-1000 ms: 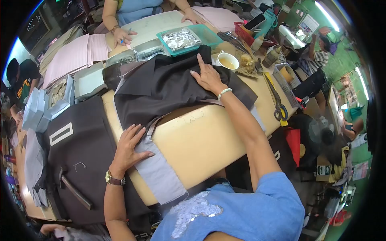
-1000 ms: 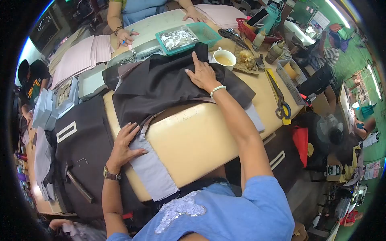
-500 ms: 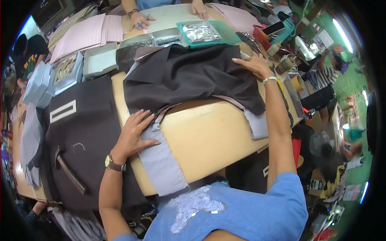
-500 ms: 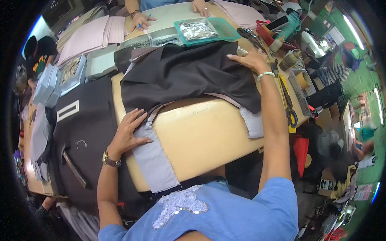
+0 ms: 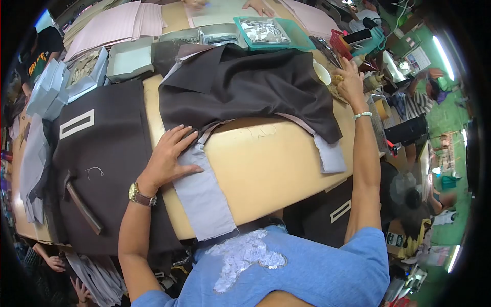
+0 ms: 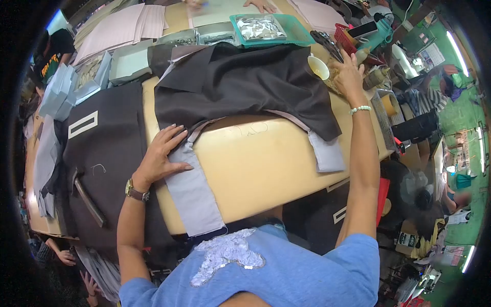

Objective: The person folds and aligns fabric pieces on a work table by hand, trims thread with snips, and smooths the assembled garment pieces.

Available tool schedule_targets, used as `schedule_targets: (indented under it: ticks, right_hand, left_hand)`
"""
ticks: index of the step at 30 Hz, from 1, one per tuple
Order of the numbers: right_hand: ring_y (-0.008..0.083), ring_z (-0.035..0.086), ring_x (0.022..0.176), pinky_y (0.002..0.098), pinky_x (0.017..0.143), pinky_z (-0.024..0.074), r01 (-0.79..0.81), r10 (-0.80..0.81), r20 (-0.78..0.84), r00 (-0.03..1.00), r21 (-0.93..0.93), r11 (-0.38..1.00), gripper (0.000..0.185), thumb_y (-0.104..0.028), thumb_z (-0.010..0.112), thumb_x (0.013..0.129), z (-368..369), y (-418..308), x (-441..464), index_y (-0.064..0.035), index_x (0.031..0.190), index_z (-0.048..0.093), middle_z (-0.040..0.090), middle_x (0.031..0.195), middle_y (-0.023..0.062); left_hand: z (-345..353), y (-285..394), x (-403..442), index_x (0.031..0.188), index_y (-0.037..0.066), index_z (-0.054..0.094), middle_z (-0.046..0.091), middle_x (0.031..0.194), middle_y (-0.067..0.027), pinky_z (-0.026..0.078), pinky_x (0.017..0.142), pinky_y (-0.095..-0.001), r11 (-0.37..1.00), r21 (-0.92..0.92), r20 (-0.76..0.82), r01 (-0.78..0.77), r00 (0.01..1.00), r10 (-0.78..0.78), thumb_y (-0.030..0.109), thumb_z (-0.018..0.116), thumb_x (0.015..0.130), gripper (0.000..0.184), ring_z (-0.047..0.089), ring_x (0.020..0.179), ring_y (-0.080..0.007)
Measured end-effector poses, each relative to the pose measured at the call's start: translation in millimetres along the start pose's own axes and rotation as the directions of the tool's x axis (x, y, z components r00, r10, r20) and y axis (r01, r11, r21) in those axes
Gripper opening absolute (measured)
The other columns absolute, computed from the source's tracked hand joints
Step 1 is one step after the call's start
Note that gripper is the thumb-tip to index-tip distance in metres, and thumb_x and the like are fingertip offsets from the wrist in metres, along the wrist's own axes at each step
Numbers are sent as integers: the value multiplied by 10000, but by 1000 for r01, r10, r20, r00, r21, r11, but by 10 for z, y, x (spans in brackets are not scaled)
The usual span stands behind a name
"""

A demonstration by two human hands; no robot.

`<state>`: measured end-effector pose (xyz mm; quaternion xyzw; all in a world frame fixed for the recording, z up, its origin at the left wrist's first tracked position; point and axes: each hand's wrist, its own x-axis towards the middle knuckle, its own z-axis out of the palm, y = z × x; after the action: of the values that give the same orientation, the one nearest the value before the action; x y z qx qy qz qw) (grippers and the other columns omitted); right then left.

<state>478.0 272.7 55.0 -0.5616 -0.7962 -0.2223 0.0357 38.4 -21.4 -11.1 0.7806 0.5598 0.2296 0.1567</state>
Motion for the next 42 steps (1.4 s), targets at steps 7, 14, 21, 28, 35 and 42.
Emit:
schedule_targets:
  ticks: [7, 14, 21, 28, 35, 42]
  right_hand:
    - [350, 249, 1380, 660, 1046, 176, 151, -160, 38, 986, 167, 974, 415, 19, 506, 714, 63, -22, -244, -220, 994, 696, 351, 1456, 102]
    - [312, 495, 1196, 400, 990, 381, 205, -40, -321, 946, 499, 842, 252, 32, 493, 739, -715, -440, -235, -23, 960, 601, 532, 1250, 172]
    - [254, 555, 1050, 311, 919, 431, 197, -476, -102, 873, 968, 154, 490, 144, 399, 698, -1078, -2372, -1267, -20, 1097, 629, 555, 1100, 140]
    - [269, 536, 1045, 336, 930, 428, 212, -545, -125, 829, 972, 98, 635, 158, 382, 663, -727, -2834, -1332, -87, 1203, 610, 491, 1171, 155]
    - [276, 550, 972, 367, 876, 438, 386, -600, -212, 771, 905, 176, 650, 138, 449, 656, -561, -2817, -1242, -160, 1208, 619, 509, 1123, 140]
    - [286, 554, 975, 390, 853, 442, 572, -629, -310, 713, 776, 266, 557, 86, 520, 712, -570, -2808, -1240, -148, 1208, 616, 524, 1129, 150]
  left_hand:
    - [19, -41, -11, 1304, 76, 512, 480, 1341, -148, 315, 1069, -438, 999, 3, -17, -37, 999, 37, 425, 792, 632, 807, 386, 1288, -339]
    - [48, -82, -54, 1361, 85, 441, 431, 1369, -164, 287, 1080, -464, 999, 13, -21, -49, 999, 49, 478, 795, 616, 914, 353, 1304, -360]
    - [78, -74, -78, 1400, 117, 389, 366, 1428, -160, 208, 1113, -522, 996, 82, -5, 23, 1000, -23, 545, 786, 596, 994, 274, 1358, -359]
    - [98, -87, -91, 1419, 174, 373, 290, 1479, -163, 160, 1117, -568, 989, 132, 32, 66, 997, -71, 611, 772, 568, 1037, 196, 1389, -375]
    - [90, -105, -65, 1413, 188, 386, 263, 1493, -159, 149, 1118, -575, 988, 143, 74, 56, 995, -68, 610, 780, 551, 1038, 182, 1394, -375]
    - [96, -119, -66, 1413, 190, 388, 258, 1496, -157, 153, 1117, -578, 989, 138, 73, 54, 995, -64, 593, 792, 528, 1054, 174, 1396, -374]
